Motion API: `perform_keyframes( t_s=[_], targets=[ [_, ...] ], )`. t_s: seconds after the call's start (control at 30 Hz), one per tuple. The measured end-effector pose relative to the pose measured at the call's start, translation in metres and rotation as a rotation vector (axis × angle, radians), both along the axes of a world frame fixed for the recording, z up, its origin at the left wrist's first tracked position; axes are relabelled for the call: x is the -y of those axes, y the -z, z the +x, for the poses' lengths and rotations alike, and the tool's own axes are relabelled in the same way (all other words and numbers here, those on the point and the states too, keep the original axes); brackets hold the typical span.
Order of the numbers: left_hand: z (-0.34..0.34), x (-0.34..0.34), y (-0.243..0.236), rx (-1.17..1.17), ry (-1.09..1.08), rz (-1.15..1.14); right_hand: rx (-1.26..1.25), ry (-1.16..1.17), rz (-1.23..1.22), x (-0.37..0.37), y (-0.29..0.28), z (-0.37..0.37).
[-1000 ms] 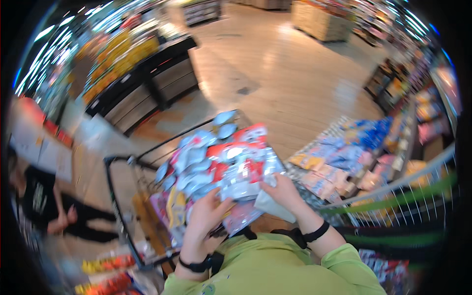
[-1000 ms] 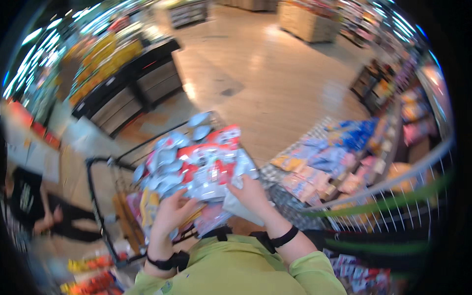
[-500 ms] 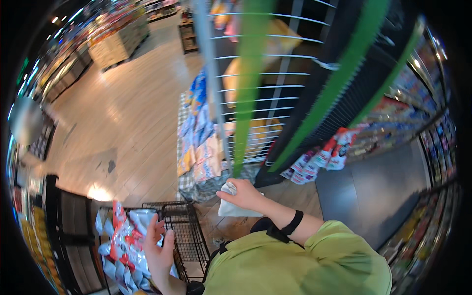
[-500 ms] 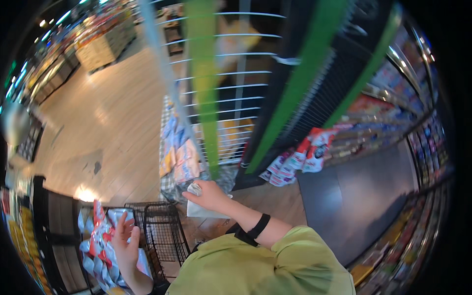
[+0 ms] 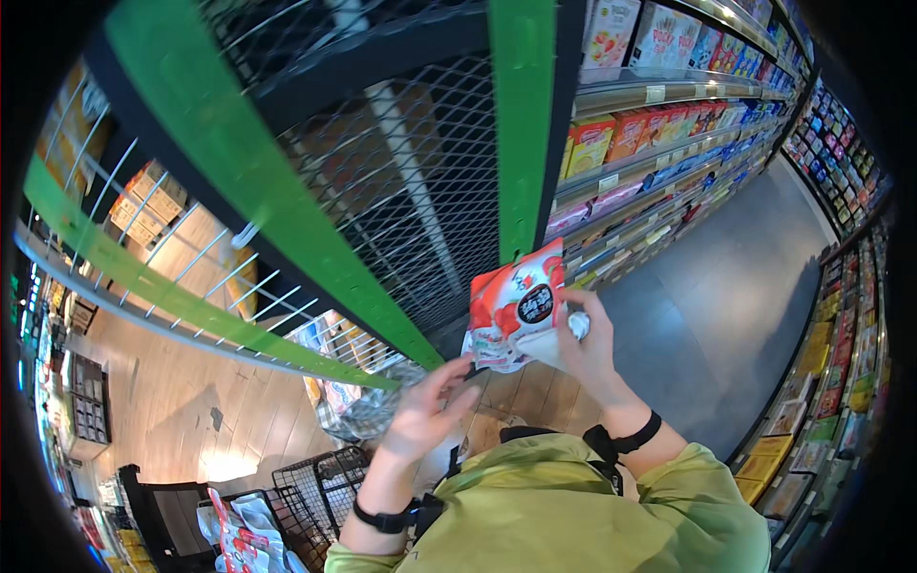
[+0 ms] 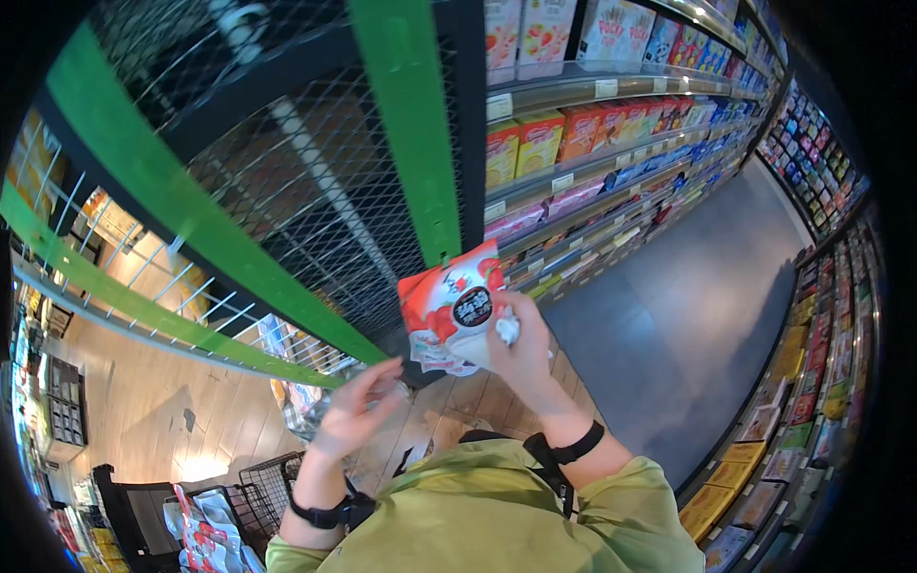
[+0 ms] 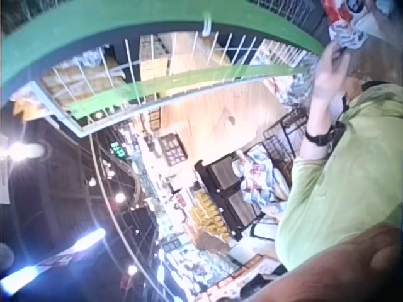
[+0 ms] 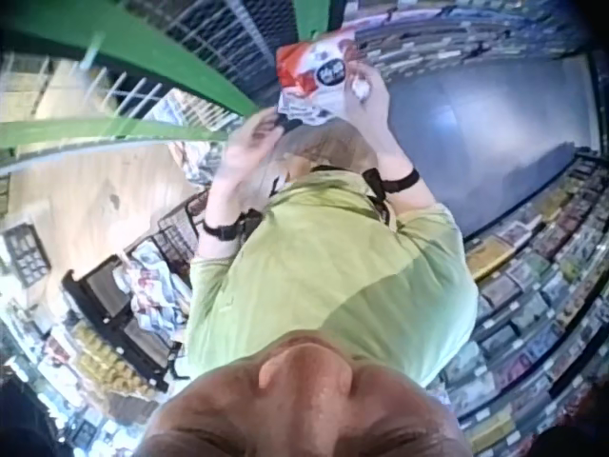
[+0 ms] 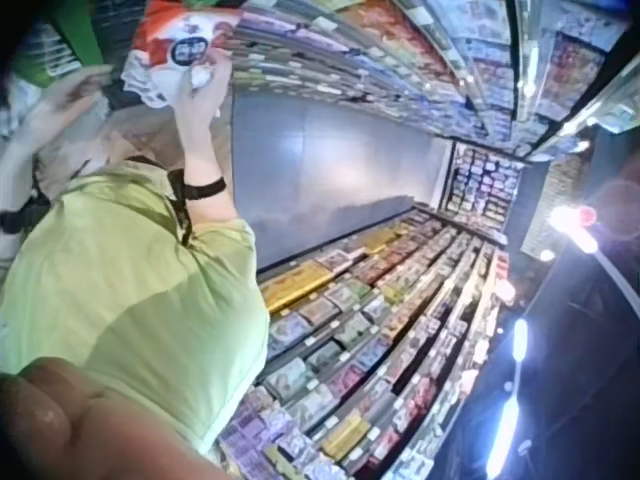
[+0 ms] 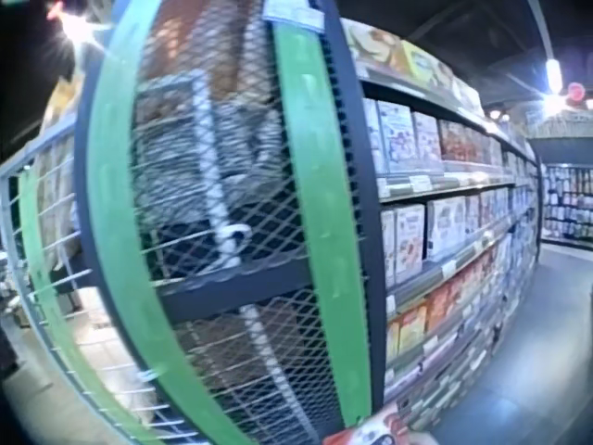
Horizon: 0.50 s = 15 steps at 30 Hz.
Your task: Wipe snack packages with a cloth and place them back on the retail shelf.
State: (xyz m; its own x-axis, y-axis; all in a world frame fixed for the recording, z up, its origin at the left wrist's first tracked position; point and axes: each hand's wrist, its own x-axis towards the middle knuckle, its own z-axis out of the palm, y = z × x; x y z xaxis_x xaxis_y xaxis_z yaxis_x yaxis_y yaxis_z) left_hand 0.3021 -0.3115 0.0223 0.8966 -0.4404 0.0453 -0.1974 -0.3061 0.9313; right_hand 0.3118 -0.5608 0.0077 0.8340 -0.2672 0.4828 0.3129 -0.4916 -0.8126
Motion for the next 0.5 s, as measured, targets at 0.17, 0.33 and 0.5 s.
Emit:
perform_keyframes(
  t_s=[0.17,0.33,0.5],
  targets=[
    [0.026,0.09,0.018,0.032,-0.308,-0.08,-0.405,-0.067,0.17,0.051,0.032,0.018],
    [0.036,0.11,0.038,0.089,-0.436,0.142,-0.492,-0.164,0.12,0.059,0.026,0.028],
    [0.039,0.122,0.059,0.145,-0.516,0.065,-0.01,-0.167,-0.006,0.07,0.033,0.052]
  ],
)
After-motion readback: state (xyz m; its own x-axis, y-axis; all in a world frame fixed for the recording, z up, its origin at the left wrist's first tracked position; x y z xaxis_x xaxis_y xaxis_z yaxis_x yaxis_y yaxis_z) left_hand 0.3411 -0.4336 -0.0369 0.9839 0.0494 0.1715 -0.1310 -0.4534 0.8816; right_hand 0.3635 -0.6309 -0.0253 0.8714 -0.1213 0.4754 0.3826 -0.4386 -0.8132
